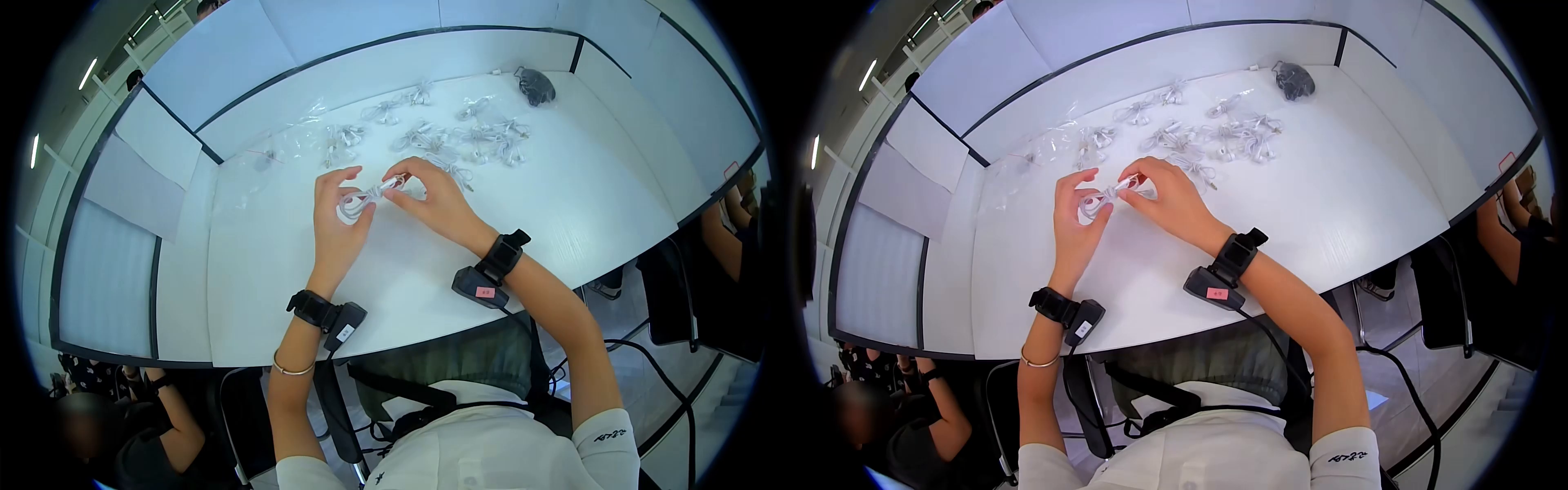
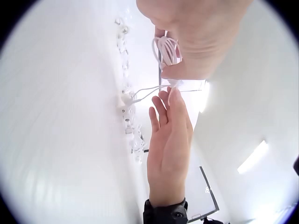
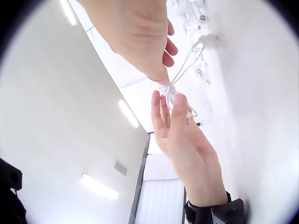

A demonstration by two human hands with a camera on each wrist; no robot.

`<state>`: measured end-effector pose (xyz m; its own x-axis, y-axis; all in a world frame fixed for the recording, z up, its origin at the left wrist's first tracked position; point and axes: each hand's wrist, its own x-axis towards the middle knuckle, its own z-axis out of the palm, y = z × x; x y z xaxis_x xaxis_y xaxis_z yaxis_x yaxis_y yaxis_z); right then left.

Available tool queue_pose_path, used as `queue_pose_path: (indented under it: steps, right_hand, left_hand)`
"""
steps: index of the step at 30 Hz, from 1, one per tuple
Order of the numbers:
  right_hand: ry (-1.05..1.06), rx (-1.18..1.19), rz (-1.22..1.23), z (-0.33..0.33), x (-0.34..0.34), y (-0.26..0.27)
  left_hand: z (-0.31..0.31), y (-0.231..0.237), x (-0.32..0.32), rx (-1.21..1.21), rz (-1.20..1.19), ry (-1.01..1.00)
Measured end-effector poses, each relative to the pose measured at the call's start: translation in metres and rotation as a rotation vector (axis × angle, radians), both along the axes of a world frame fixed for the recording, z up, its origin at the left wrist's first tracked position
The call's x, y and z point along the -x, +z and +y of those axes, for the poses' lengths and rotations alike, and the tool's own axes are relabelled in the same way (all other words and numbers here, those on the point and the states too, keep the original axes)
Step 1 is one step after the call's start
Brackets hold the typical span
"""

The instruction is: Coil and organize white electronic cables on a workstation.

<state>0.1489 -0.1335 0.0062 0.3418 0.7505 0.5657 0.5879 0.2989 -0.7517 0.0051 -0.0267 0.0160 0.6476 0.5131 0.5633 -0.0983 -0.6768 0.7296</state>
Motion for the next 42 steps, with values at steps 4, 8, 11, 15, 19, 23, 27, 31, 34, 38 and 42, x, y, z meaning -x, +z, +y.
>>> queue_pose_path:
  steps: [4, 8, 11, 15, 19, 23, 27, 31, 34, 38, 42]
  right_hand:
    - [-0.007, -0.013, 0.019, -0.001, 0.002, 0.002]
    - [0.116, 0.023, 0.126, -0.003, 0.004, 0.007]
    - [0.113, 0.017, 0.087, -0.002, 0.003, 0.005]
    - [0.119, 0.018, 0.075, -0.003, 0.004, 0.008]
    - [0.136, 0.006, 0.072, -0.003, 0.001, 0.007]
    - [0.160, 0.009, 0.084, -0.004, 0.001, 0.006]
    - [0.194, 0.038, 0.111, -0.005, 0.001, 0.006]
    - [0.175, -0.012, 0.014, -0.004, -0.003, 0.006]
    - [0.164, 0.021, 0.025, -0.004, -0.004, 0.007]
    - [0.168, 0.055, 0.089, -0.007, -0.002, 0.013]
    - [0.200, 0.059, 0.138, -0.008, -0.002, 0.013]
  left_hand:
    - [0.004, -0.002, 0.001, 0.034, -0.035, 0.009]
    - [0.003, -0.001, 0.000, -0.006, -0.049, -0.033]
    - [0.002, 0.001, 0.001, -0.048, 0.008, -0.053]
    - [-0.004, 0.006, 0.000, -0.104, 0.071, -0.021]
    - [-0.004, 0.004, 0.002, -0.012, 0.052, -0.031]
    - [0.000, 0.003, 0.001, 0.143, 0.047, -0.115]
    - [0.002, 0.004, 0.004, 0.218, 0.074, -0.137]
    - [0.004, 0.003, 0.004, 0.221, 0.110, -0.101]
    - [0.004, 0.000, 0.003, 0.222, 0.117, -0.117]
    - [0.001, 0.003, 0.001, 0.167, 0.071, -0.134]
    - [0.000, 0.004, 0.002, 0.134, 0.103, -0.106]
